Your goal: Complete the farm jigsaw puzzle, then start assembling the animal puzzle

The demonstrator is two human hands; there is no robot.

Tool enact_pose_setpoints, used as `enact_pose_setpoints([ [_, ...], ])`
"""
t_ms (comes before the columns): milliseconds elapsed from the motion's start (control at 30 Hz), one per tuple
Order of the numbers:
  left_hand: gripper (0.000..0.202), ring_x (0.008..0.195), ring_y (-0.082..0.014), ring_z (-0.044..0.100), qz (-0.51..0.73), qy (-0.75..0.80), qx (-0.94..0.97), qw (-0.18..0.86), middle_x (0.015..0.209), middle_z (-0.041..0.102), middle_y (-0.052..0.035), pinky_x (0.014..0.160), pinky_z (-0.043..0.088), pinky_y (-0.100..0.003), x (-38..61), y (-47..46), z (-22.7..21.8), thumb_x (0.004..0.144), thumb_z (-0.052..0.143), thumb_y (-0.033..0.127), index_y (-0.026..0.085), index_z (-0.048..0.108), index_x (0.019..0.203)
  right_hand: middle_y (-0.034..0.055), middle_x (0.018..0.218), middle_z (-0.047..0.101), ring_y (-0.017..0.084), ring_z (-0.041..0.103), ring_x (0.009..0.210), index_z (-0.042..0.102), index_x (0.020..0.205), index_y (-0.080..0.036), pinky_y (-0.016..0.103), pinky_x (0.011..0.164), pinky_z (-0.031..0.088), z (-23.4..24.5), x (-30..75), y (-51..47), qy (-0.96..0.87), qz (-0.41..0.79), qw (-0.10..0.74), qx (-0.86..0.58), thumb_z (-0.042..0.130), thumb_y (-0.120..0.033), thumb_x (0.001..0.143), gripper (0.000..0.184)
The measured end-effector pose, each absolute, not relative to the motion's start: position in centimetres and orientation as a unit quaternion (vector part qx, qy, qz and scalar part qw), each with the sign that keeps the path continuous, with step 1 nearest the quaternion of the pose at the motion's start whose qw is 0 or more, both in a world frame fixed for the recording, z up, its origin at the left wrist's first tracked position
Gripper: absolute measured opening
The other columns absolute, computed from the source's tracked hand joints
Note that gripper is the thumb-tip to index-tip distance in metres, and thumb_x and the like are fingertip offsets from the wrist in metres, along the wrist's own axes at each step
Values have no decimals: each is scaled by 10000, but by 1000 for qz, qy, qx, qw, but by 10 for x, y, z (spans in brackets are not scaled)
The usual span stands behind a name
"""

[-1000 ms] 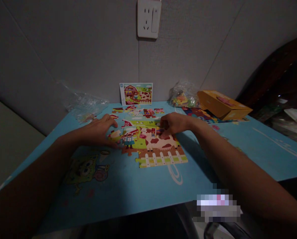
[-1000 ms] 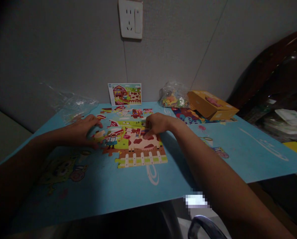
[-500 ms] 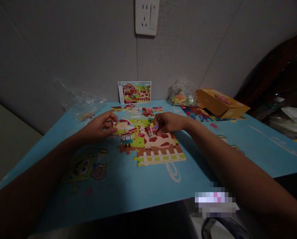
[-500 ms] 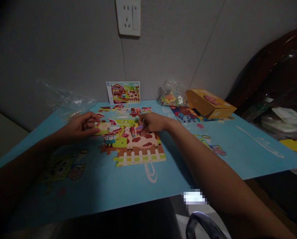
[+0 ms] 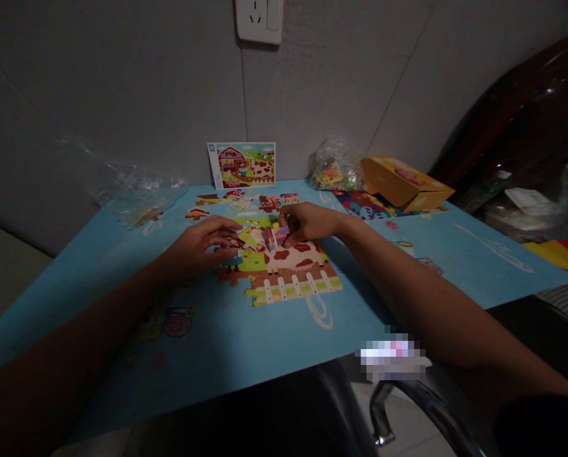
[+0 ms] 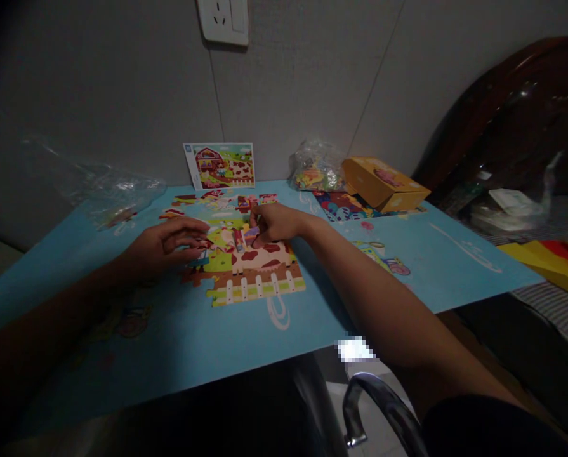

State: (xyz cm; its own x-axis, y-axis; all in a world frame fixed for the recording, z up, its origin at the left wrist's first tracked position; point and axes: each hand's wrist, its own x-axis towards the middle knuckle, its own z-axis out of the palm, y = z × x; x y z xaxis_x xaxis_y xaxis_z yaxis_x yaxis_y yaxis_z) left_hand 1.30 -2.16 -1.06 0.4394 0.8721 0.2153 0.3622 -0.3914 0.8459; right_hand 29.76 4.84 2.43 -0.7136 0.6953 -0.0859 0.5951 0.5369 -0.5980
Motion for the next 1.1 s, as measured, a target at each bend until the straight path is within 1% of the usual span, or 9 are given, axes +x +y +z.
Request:
enact_pose_setpoints([
  [200, 391, 1226, -265, 563, 284, 345, 865, 228, 1276, 622, -115, 1082, 444, -424, 14, -23, -7, 834, 691, 399, 186, 655, 1160, -45, 639, 592, 111, 535, 553, 446, 825, -198, 204, 504, 328, 21, 292, 46, -849, 387, 157, -325, 740, -265, 657, 345],
  [300, 380, 1241, -257, 552, 267, 323, 888, 191, 1313, 614, -113, 1082, 430, -405, 16, -24, -4, 858, 655, 380, 185, 653, 1184, -38, 648, 595, 106, 539, 532, 423, 803, -205, 190, 465, 342, 18, 286, 44, -818, 445, 206, -303, 761, -291, 665, 375],
  [400, 343, 1099, -251, 617, 270, 360, 884, 126, 1171, 668, -119, 986, 484, -398, 19, -23, -3, 882, 583, 386, 158, 681, 1119, -51, 620, 571, 89, 510, 501, 433, 803, -200, 177, 440, 338, 14, 279, 39, -809, 460, 231, -282, 797, -296, 651, 405],
  [533, 384, 924, -279, 642, 245, 468, 848, 38, 954, 707, -117, 902, 495, -455, 18, -18, -3, 863, 530, 453, 141, 709, 998, -58, 584, 562, 69, 470, 459, 472, 820, -186, 161, 411, 313, 10, 269, 32, -813, 453, 240, -276, 782, -273, 672, 355],
  [667, 490, 1019, -308, 626, 218, 490, 841, 75, 1031, 704, -120, 938, 482, -467, 18, -20, -3, 848, 517, 547, 171, 712, 1095, -51, 561, 584, 75, 484, 431, 518, 867, -169, 164, 402, 338, 5, 260, 29, -799, 460, 245, -301, 750, -244, 700, 295],
  [767, 665, 1054, -306, 616, 248, 477, 834, 122, 1127, 667, -127, 940, 496, -429, 23, -25, -5, 755, 618, 637, 172, 657, 1229, -59, 556, 591, 69, 489, 415, 517, 881, -179, 160, 411, 344, 1, 252, 22, -784, 448, 272, -332, 740, -269, 733, 282],
  [867, 668, 1045, -280, 629, 297, 489, 805, 158, 1164, 672, -105, 945, 495, -392, 27, -27, -6, 762, 646, 591, 181, 610, 1287, -64, 583, 608, 73, 492, 415, 516, 946, -201, 165, 418, 342, -1, 243, 15, -796, 425, 284, -324, 709, -363, 789, 297],
  [1000, 529, 881, -243, 675, 373, 528, 738, 196, 964, 730, -79, 838, 530, -359, 28, -27, -4, 827, 607, 515, 159, 639, 1217, 18, 759, 701, 132, 621, 618, 597, 976, -196, 227, 579, 452, 9, 252, 26, -853, 281, 264, -350, 585, -361, 890, 186],
  [1100, 565, 835, -244, 687, 402, 553, 702, 202, 895, 736, -80, 791, 538, -351, 25, -24, -3, 819, 615, 522, 133, 631, 1227, 111, 977, 730, 230, 666, 891, 669, 1041, -176, 314, 779, 479, 21, 286, 50, -808, 59, 246, -532, 569, -260, 868, 218],
])
